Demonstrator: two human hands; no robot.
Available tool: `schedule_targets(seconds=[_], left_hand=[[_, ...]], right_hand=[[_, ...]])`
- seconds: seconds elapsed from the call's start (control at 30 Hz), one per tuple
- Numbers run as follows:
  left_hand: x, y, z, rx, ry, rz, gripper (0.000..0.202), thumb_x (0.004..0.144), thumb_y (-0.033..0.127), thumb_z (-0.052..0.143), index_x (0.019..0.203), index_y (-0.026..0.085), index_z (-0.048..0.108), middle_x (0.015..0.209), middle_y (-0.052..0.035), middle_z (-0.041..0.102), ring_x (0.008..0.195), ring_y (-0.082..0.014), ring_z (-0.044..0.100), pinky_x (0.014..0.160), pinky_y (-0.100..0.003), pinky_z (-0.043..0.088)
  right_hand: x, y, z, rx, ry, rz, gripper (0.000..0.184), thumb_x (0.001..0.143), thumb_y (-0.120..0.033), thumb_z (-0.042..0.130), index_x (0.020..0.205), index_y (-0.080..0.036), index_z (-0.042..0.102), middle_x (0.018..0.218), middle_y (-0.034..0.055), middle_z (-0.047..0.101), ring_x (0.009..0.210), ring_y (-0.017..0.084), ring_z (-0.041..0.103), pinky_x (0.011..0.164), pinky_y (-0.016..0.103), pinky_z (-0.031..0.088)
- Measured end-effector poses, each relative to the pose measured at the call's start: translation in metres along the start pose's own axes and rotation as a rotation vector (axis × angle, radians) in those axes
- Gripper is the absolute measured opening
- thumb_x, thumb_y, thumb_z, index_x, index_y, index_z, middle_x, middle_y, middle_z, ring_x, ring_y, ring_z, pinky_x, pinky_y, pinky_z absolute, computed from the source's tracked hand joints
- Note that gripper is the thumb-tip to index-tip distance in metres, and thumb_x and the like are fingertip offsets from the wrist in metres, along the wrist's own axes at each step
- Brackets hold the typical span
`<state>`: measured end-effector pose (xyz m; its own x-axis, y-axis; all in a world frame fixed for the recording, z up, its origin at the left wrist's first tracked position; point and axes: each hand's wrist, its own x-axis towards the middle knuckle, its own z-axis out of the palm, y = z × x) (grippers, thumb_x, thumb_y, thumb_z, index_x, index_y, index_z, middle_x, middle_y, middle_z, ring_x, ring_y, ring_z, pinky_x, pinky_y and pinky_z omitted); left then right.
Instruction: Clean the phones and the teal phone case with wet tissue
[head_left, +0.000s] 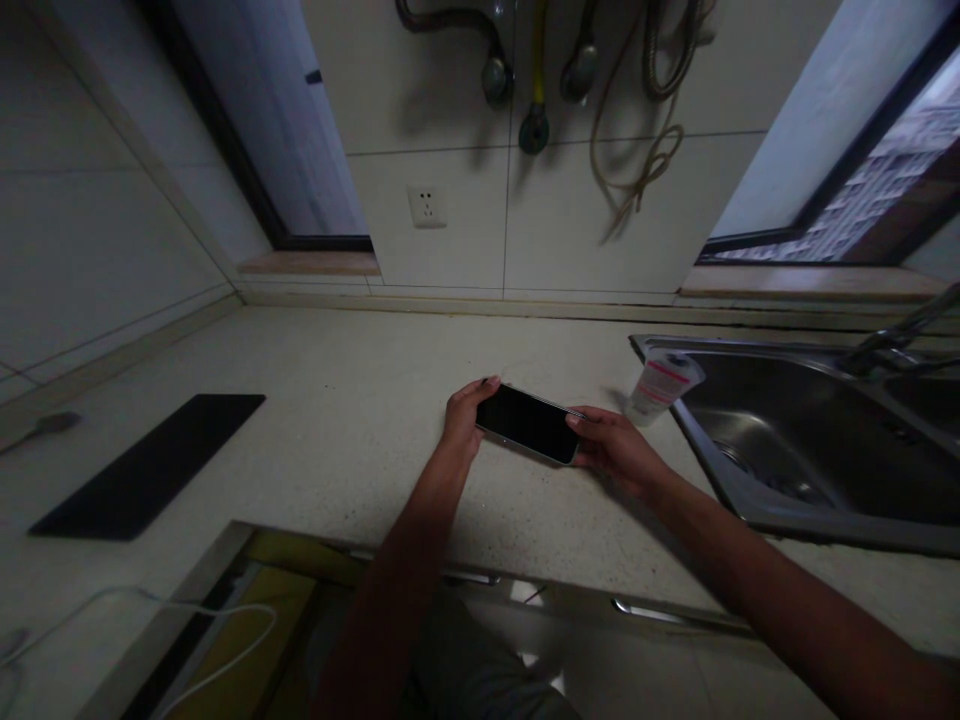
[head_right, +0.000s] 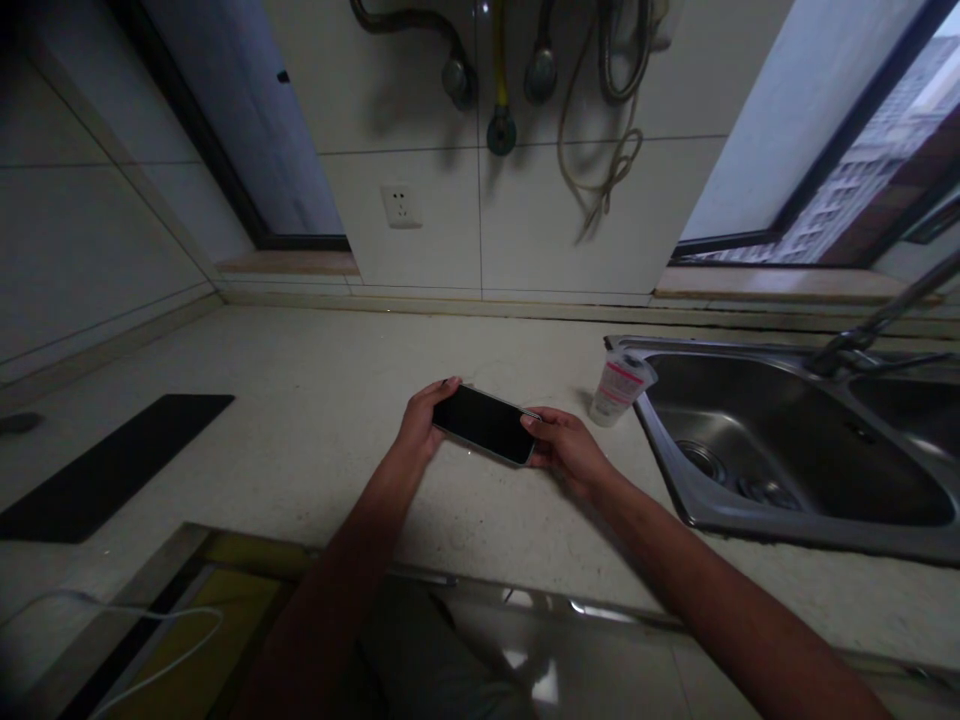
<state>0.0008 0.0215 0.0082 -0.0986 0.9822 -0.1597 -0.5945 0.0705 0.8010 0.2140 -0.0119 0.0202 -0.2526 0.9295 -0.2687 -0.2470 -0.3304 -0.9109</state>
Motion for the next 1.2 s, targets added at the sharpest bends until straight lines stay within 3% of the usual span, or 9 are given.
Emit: schedule_targets(seconds=[0.23,0.4,0.63,0.83,1.0,1.2], left_hand=[[-0.003,-0.003,0.003,0.073,0.008,0.104,0.045,0.056,0.049,0.090,0.078,0.014,0.074,0.075,-0.0066,0.071,0.075,-0.0194,0.066,0.071,-0.029,0.048],[-0.003,-0.004,0.004,0.055,0.074,0.085,0.055,0.054,0.059,0.089,0.078,0.013,0.071,0.071,-0.0050,0.068,0.074,-0.0192,0.066,0.068,-0.028,0.048],[-0.001,-0.003,0.002,-0.005,0.097,0.090,0.050,0.051,0.050,0.092,0.077,0.013,0.070,0.072,-0.0064,0.070,0.076,-0.0213,0.068,0.074,-0.031,0.051],[-0.004,-0.001,0.006,-0.019,0.027,0.116,0.046,0.054,0.046,0.091,0.078,0.012,0.072,0.079,-0.0099,0.075,0.081,-0.0240,0.071,0.082,-0.035,0.053],[-0.003,-0.002,0.004,0.004,0.045,0.104,0.045,0.051,0.041,0.092,0.079,0.012,0.073,0.079,-0.0108,0.075,0.081,-0.0236,0.071,0.082,-0.034,0.052],[0.001,-0.011,0.002,0.058,0.079,0.126,0.047,0.053,0.048,0.091,0.078,0.012,0.073,0.076,-0.0080,0.074,0.081,-0.0222,0.070,0.081,-0.033,0.051]], right_hand=[[0.004,0.007,-0.002,0.014,-0.026,-0.053,0.026,0.076,-0.038,0.083,0.091,-0.020,0.072,0.084,0.0051,0.074,0.068,0.016,0.068,0.058,0.025,0.060],[0.004,0.008,-0.002,0.065,-0.059,-0.019,0.027,0.076,-0.039,0.083,0.087,-0.018,0.071,0.083,0.0049,0.073,0.068,0.015,0.067,0.064,0.026,0.061],[0.005,0.009,0.001,0.155,-0.065,-0.025,0.025,0.079,-0.039,0.081,0.085,-0.019,0.068,0.080,0.0039,0.071,0.071,0.015,0.067,0.068,0.026,0.059],[0.005,0.010,0.000,0.100,-0.030,-0.129,0.027,0.070,-0.036,0.085,0.081,-0.016,0.071,0.076,0.0014,0.069,0.066,0.012,0.062,0.062,0.021,0.053],[0.007,0.013,0.000,0.054,0.056,-0.163,0.028,0.066,-0.036,0.086,0.083,-0.016,0.075,0.076,0.0027,0.071,0.065,0.014,0.062,0.059,0.023,0.051],[0.009,0.015,0.000,0.022,0.112,-0.190,0.032,0.064,-0.042,0.087,0.078,-0.016,0.074,0.073,0.0030,0.071,0.066,0.015,0.062,0.060,0.024,0.051]])
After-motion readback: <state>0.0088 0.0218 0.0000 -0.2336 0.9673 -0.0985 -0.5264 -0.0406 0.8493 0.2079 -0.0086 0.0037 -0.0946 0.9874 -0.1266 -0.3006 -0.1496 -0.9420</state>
